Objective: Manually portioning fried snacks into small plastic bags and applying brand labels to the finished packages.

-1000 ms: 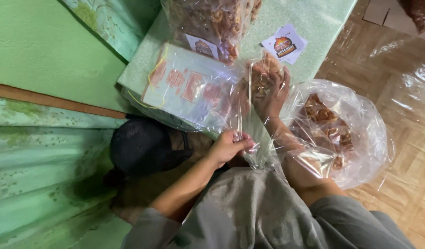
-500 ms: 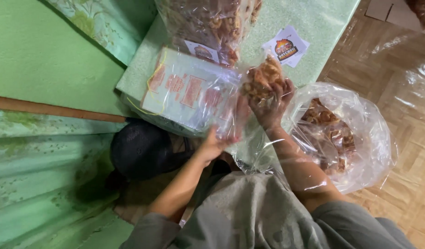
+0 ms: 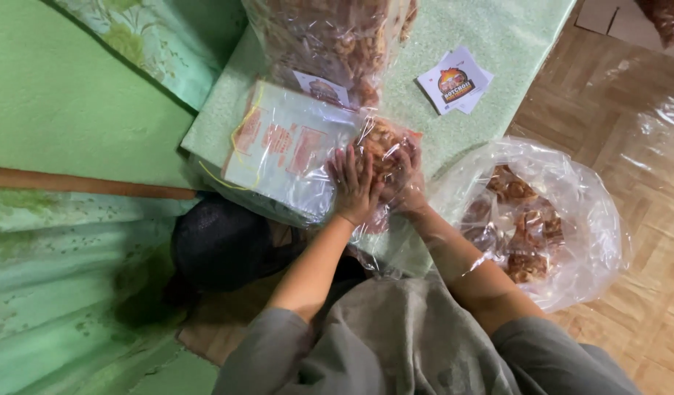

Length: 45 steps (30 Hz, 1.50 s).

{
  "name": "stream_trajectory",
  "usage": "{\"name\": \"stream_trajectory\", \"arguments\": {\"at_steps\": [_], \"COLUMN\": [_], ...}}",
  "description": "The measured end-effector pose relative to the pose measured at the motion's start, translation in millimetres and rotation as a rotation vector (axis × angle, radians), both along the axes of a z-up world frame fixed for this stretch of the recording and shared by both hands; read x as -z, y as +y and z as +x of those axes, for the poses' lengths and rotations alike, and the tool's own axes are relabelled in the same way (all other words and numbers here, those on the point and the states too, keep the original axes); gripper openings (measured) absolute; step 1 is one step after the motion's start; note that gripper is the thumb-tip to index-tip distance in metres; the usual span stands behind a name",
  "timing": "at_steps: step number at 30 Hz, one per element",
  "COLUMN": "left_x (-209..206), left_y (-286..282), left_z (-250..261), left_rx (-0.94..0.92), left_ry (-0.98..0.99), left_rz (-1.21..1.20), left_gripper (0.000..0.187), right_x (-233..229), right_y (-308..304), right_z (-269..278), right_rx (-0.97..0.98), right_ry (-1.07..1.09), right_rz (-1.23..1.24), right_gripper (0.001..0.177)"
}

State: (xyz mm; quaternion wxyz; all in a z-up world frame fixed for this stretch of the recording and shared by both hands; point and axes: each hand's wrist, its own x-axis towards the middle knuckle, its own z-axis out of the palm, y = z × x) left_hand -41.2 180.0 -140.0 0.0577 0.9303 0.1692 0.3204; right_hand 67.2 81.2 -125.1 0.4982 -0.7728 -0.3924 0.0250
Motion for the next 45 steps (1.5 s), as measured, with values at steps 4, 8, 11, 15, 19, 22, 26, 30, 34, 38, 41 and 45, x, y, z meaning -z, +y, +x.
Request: {"name": "stream_trajectory", "arguments": {"at_steps": [4, 8, 11, 15, 19, 22, 26, 30, 34, 38, 41, 45], "left_x": [14, 14, 10, 10, -3, -8, -8, -26, -38, -22, 1, 24], "left_y": [-3, -6, -5, -4, -1, -3, -12, -18, -29, -42, -50, -50], "left_z": [0, 1, -1, -2, -5, -10, -13, 11, 26, 32, 31, 25], "left_rx": [0.050, 0.073, 0.110, 0.081, 0.085, 0.111, 0.281, 0.383, 0.368, 0.372, 0.357, 0.387], "left_ry": [-0.008, -0.005, -0.008, -0.026, -0.047, -0.072, -0.106, -0.133, -0.035, 0.101, 0.220, 0.287], "left_rz": [0.021, 0.012, -0.081, -0.115, -0.131, -0.159, -0.226, -0.220, -0.232, -0.157, -0.123, -0.208], "left_gripper": [0.065, 0.066, 0.066, 0.070, 0.070, 0.071, 0.068, 0.063, 0.061, 0.065, 0.069, 0.071], "right_x": [35, 25, 40, 71, 58, 37, 59, 86, 112, 134, 52, 121], "right_y": [9, 8, 19, 6, 3, 0, -22, -54, -84, -110, -82, -25], "right_z": [8, 3, 16, 13, 12, 7, 2, 14, 31, 38, 23, 49], "right_rx": [0.108, 0.099, 0.043, 0.042, -0.041, -0.054, 0.039, 0.119, 0.226, 0.340, 0.428, 1.073], "right_ry": [-0.137, -0.269, -0.297, -0.303, -0.196, -0.095, -0.082, -0.066, -0.045, -0.028, -0.310, -0.410], "right_rz": [0.004, -0.086, 0.091, -0.065, -0.084, -0.062, -0.043, -0.041, -0.031, -0.020, -0.163, 0.099], "right_gripper": [0.081, 0.073, 0.066, 0.093, 0.078, 0.072, 0.086, 0.096, 0.113, 0.129, 0.109, 0.081]}}
